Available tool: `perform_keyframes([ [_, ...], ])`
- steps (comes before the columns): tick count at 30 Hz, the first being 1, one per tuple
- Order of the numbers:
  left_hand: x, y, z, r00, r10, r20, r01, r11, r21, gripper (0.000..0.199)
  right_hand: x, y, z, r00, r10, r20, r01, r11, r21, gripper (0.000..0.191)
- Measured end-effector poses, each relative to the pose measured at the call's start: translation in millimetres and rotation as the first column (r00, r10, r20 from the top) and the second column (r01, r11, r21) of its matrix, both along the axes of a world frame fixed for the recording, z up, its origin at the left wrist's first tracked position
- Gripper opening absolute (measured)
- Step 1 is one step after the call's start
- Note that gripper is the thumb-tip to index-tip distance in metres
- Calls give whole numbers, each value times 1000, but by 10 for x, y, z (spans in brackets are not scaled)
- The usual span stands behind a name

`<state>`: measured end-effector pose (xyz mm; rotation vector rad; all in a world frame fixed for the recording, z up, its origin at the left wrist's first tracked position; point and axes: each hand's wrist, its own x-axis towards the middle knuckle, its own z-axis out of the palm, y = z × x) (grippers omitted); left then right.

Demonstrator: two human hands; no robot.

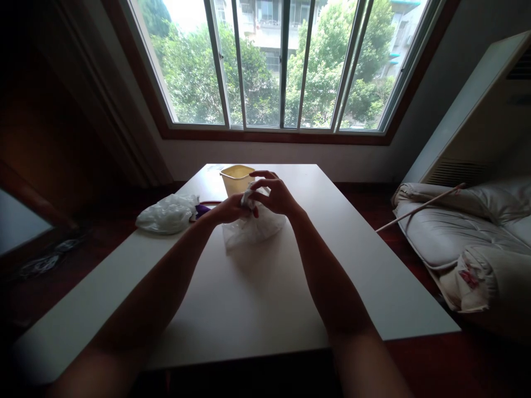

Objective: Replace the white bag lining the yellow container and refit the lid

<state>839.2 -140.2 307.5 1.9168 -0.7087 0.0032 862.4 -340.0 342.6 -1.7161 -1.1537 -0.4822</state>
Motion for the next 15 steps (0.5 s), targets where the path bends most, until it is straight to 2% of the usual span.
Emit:
perform_keyframes([
  [4, -24, -17, 13, 997, -20, -72, 18, 999, -30, 15, -10, 43, -53, 989, 104, -109, -105, 994, -4, 15],
  [6, -34, -13, 17, 998, -27, -64, 25, 999, -22, 17, 3, 61, -86, 981, 113, -159, -113, 994, 5, 17],
  [9, -31, -2, 11, 1000, 6, -9, -6, 999, 32, 25, 40, 76, -125, 984, 31, -176, -34, 999, -16, 20],
  [15, 4, -20, -2, 973, 159, 170, -172, 983, 65, 38, 117, 91, -169, 969, -147, -198, 142, 989, -39, 22],
])
